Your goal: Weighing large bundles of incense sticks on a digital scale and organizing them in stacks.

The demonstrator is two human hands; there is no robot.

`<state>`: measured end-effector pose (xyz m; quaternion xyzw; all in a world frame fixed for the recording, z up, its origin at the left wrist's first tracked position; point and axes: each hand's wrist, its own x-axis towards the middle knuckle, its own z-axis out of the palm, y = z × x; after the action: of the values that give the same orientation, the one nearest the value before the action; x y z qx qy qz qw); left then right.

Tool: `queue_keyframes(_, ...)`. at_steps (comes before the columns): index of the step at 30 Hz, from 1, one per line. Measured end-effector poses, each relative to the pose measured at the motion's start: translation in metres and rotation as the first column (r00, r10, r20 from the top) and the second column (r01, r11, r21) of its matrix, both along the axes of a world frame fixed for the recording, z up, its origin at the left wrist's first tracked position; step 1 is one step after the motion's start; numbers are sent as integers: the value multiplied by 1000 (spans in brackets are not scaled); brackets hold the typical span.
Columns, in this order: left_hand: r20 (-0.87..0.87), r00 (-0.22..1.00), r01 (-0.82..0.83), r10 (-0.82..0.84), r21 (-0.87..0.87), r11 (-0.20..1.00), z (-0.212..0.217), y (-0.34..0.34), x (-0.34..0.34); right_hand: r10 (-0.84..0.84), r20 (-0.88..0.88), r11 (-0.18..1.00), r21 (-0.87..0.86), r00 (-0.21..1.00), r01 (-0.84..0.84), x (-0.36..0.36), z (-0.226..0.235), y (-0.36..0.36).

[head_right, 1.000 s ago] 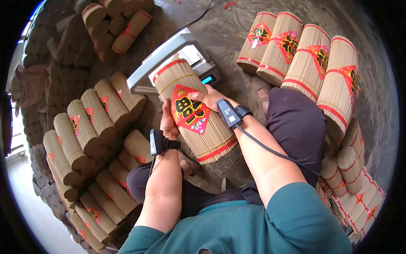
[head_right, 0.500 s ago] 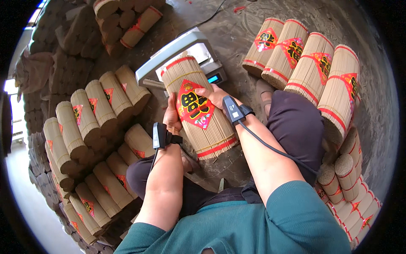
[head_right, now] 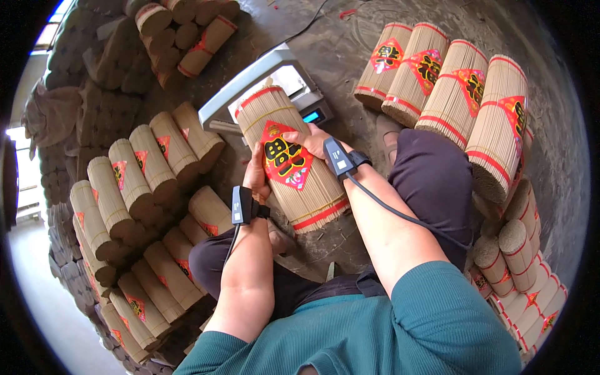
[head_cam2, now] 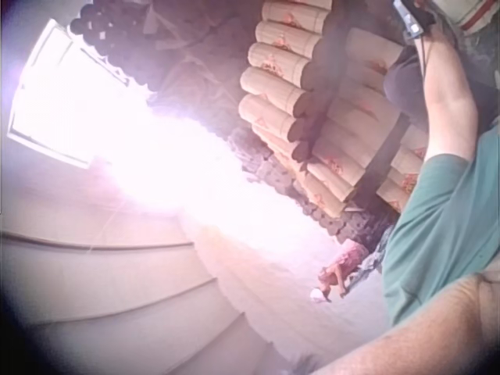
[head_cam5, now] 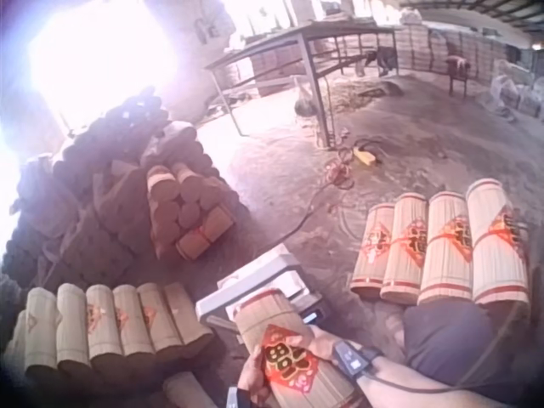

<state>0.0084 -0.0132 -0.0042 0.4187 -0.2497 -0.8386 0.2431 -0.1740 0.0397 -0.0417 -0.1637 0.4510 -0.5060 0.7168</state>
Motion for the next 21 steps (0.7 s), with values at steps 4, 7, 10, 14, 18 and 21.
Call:
queue_keyframes(4, 42, 999, 7, -5, -27, 1000, -6, -1, 0, -17, 11, 1000, -16, 1000, 17, 2, 8, 1)
queue_keyframes(7, 31, 1000, -1, 1, 2, 1000, -9, -1, 5, -26, 38, 999, -28, 999, 27, 4, 19, 3)
queue_keyframes(10, 10, 1000, 8, -8, 6, 1000, -11, -1, 3, -25, 26, 999, -20, 999, 25, 0, 15, 3)
queue_keyframes(14, -5, 1000, 3, -3, 3, 1000, -13, -1, 4, -16, 12, 1000, -16, 1000, 16, 1, 18, 3)
queue_keyframes(18, -18, 1000, 6, -6, -13, 1000, -12, 0, 2, -9, 22, 999, -45, 1000, 10, -1, 14, 2)
queue_keyframes(21, -12, 1000, 13, -13, -12, 1000, -12, 0, 4, -2, 14, 999, -52, 1000, 3, 0, 12, 2)
